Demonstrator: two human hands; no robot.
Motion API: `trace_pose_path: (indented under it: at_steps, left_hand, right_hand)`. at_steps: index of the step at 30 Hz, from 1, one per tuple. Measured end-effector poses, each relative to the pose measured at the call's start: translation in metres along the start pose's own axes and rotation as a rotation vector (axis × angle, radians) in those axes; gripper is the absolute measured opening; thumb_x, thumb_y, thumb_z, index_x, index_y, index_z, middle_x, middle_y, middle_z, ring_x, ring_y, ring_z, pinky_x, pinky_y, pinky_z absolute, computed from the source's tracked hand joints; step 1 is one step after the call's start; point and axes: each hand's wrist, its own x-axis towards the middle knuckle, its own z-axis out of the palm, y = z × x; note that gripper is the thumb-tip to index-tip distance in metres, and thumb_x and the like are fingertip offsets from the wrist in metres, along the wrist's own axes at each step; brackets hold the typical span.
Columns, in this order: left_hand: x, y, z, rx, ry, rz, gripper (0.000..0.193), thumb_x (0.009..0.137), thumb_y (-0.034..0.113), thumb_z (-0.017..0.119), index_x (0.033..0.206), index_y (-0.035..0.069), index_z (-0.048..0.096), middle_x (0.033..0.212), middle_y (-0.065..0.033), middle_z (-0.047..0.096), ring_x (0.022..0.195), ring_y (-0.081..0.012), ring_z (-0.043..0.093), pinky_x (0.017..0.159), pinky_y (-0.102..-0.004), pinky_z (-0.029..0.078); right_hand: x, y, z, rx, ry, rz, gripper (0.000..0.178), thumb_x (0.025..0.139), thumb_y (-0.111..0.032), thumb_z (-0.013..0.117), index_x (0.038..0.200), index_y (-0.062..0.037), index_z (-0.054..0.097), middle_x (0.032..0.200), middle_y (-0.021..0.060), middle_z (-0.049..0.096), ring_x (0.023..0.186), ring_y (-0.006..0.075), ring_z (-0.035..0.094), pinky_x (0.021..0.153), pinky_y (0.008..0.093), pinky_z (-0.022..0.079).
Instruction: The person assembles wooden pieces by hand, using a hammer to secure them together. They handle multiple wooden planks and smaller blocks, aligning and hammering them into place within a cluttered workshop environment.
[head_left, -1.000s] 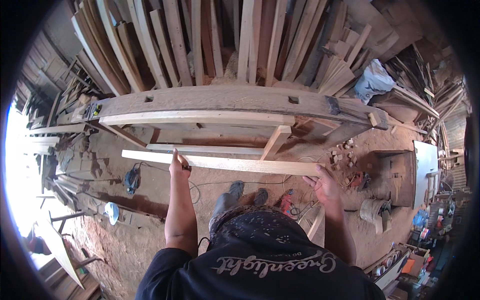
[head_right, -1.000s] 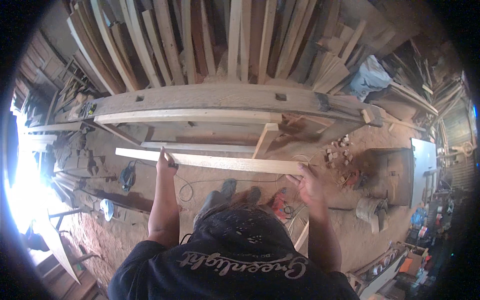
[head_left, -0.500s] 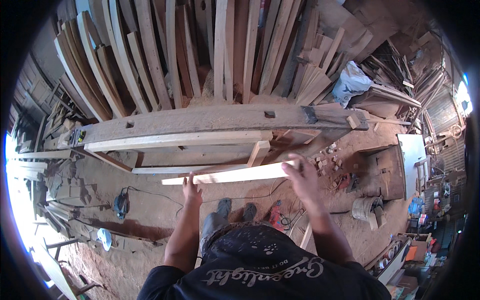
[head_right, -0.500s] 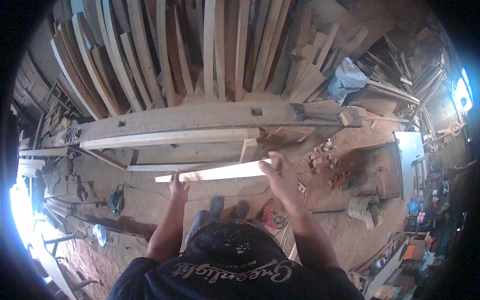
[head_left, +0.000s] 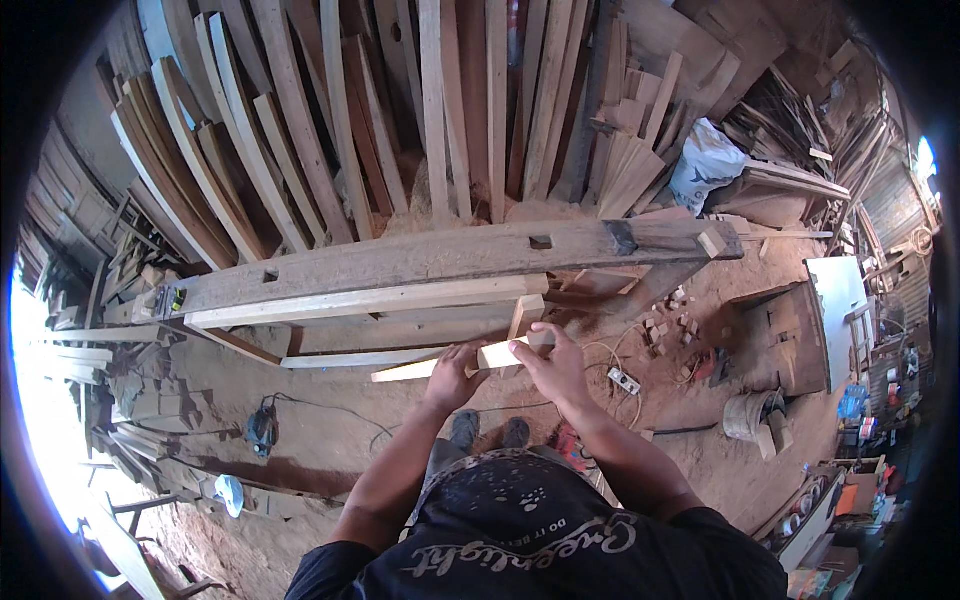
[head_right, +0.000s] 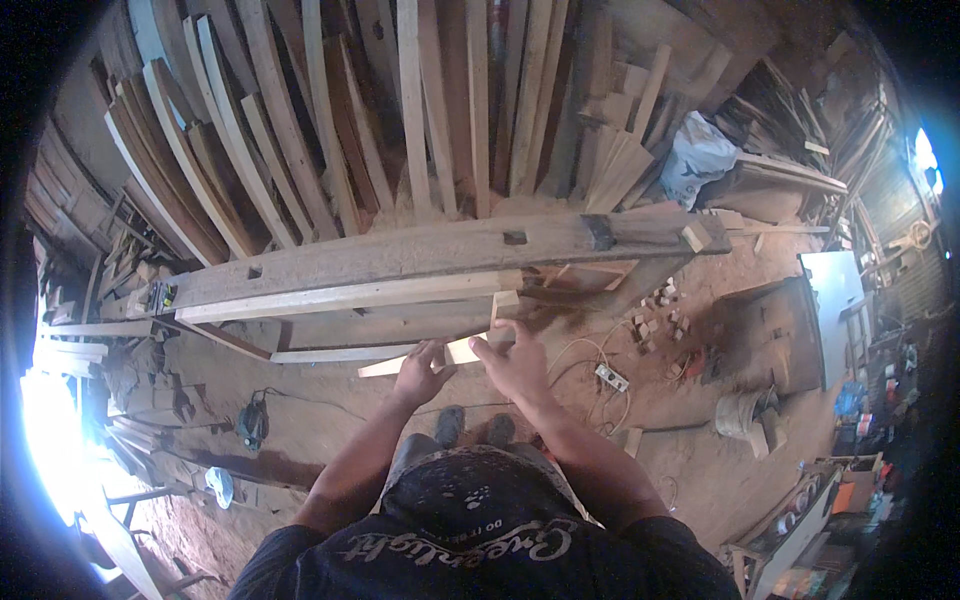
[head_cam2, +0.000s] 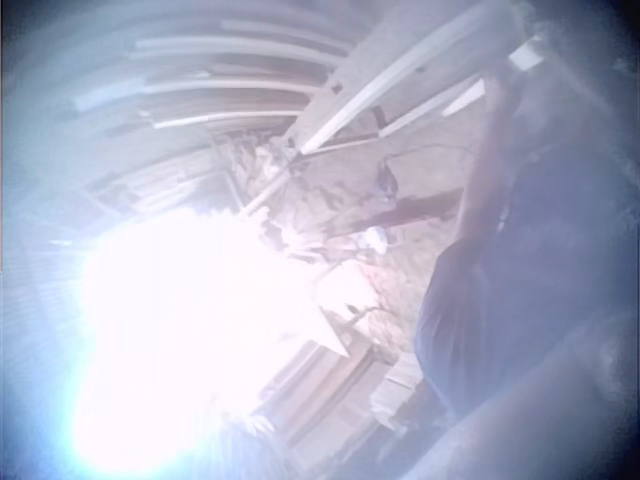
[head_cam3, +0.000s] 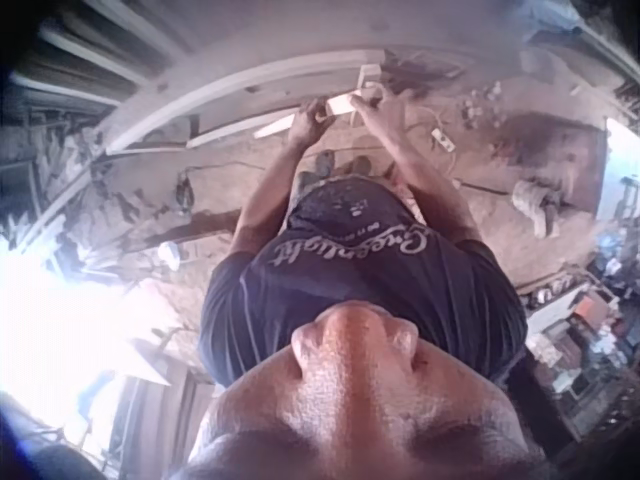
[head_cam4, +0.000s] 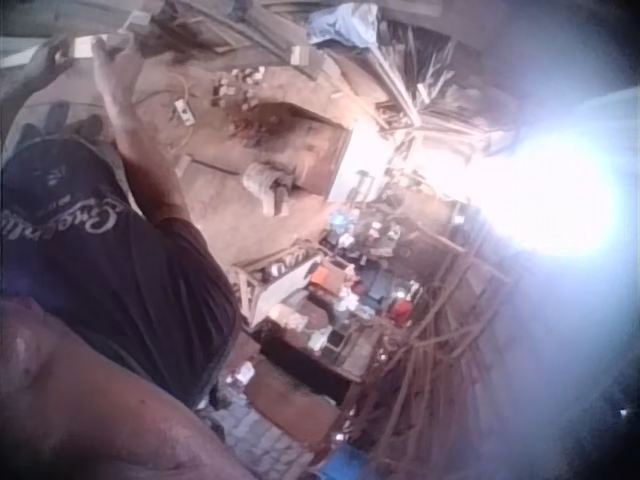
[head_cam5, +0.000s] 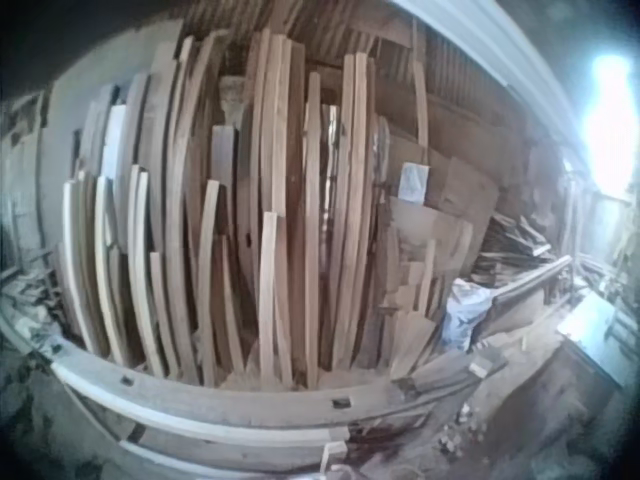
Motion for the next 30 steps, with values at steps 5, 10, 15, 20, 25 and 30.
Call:
trace_pose_path:
  at_steps: [5, 10, 15, 20, 25, 30]
  left_hand:
    - [0.014, 0.047, 0.009, 0.015, 0.033, 0.147, 0.057, 0.088, 0.033, 0.081, 0.135, 0.007, 0.063, 0.125, -0.0176, 0.072, 0.120, -0.0372, 0.067, 0.102, -0.0489, 0.052]
    - [0.025, 0.071, 0.034, -0.070, -0.094, 0.063, 0.068, 0.087, 0.037, 0.083, 0.144, 0.010, 0.058, 0.128, -0.0154, 0.071, 0.123, -0.0373, 0.065, 0.106, -0.0498, 0.051]
    - [0.027, 0.065, 0.036, -0.038, -0.145, 0.149, 0.064, 0.083, 0.030, 0.085, 0.138, 0.007, 0.063, 0.126, -0.0204, 0.071, 0.118, -0.0407, 0.066, 0.099, -0.0497, 0.054]
    - [0.026, 0.060, 0.044, -0.023, -0.138, 0.053, 0.068, 0.085, 0.036, 0.084, 0.143, 0.010, 0.059, 0.130, -0.0197, 0.069, 0.120, -0.0395, 0.066, 0.102, -0.0487, 0.054]
    - [0.019, 0.060, 0.039, -0.032, -0.101, 0.051, 0.060, 0.087, 0.035, 0.083, 0.138, 0.011, 0.063, 0.126, -0.0203, 0.071, 0.115, -0.0398, 0.069, 0.100, -0.0477, 0.056]
    - [0.004, 0.061, 0.037, -0.034, -0.103, 0.083, 0.064, 0.085, 0.035, 0.084, 0.139, 0.011, 0.060, 0.132, -0.0197, 0.067, 0.124, -0.0406, 0.063, 0.106, -0.0495, 0.051]
  right_hand:
    - [-0.014, 0.014, -0.044, 0.066, 0.187, -0.162, 0.058, 0.084, -0.039, 0.085, 0.126, -0.0023, 0.067, 0.088, 0.0142, 0.076, 0.079, 0.0211, 0.073, 0.074, 0.0366, 0.056]
    - [-0.019, 0.011, -0.081, 0.009, 0.235, -0.103, 0.060, 0.084, -0.039, 0.085, 0.125, -0.0004, 0.067, 0.083, 0.0128, 0.075, 0.072, 0.0179, 0.071, 0.070, 0.0329, 0.055]
    - [-0.021, 0.030, -0.081, 0.045, 0.270, -0.052, 0.060, 0.084, -0.041, 0.084, 0.125, -0.0016, 0.068, 0.077, 0.0105, 0.073, 0.072, 0.0206, 0.071, 0.068, 0.0351, 0.054]
    - [-0.025, 0.016, -0.076, -0.083, 0.224, -0.078, 0.063, 0.083, -0.046, 0.084, 0.127, -0.0028, 0.068, 0.080, 0.0132, 0.074, 0.075, 0.0245, 0.074, 0.072, 0.0369, 0.056]
    - [-0.022, 0.015, -0.089, 0.049, 0.213, -0.059, 0.065, 0.082, -0.049, 0.084, 0.127, -0.0043, 0.068, 0.087, 0.0141, 0.076, 0.079, 0.0236, 0.074, 0.074, 0.0381, 0.057]
    - [-0.032, -0.001, -0.120, -0.054, 0.268, -0.057, 0.060, 0.082, -0.043, 0.086, 0.124, -0.0023, 0.069, 0.099, 0.0173, 0.077, 0.091, 0.0222, 0.074, 0.079, 0.0362, 0.055]
